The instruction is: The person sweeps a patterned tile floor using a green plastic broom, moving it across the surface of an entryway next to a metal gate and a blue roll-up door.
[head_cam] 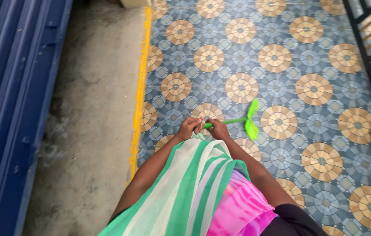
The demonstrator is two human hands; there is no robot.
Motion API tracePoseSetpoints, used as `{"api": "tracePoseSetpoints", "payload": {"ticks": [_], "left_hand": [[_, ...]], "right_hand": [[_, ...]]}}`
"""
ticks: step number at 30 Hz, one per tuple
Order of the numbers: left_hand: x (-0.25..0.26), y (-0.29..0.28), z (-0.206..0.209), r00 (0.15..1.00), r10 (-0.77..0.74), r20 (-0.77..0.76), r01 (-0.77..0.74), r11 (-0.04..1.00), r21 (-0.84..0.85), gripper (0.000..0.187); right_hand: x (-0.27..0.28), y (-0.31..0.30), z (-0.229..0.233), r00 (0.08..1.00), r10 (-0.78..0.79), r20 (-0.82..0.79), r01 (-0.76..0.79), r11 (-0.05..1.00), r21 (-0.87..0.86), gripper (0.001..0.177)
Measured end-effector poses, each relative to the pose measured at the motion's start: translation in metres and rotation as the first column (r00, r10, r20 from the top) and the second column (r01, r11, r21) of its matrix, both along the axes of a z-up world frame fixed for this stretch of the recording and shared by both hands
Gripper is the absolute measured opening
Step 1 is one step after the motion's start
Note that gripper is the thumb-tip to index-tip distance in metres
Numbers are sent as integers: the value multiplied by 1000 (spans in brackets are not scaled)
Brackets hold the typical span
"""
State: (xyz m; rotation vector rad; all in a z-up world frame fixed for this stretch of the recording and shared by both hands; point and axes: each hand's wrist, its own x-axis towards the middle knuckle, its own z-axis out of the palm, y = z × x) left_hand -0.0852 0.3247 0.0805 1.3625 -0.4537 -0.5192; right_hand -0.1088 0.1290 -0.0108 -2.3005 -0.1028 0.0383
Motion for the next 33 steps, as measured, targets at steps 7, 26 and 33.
{"api": "tracePoseSetpoints", "payload": {"ticks": [7,26,33], "left_hand": [[-72,105,79,939,145,312,-240,926,292,45],[-152,115,50,819,-77,569,-208,884,420,38],[-144,60,51,756,-75,651,-119,961,248,27]], "right_hand": [[0,151,21,973,209,101,-227,949,217,26],[-111,219,37,967,242,85,-219,605,766,33],[-124,156,9,995,62,-79,57,291,955,39]]}}
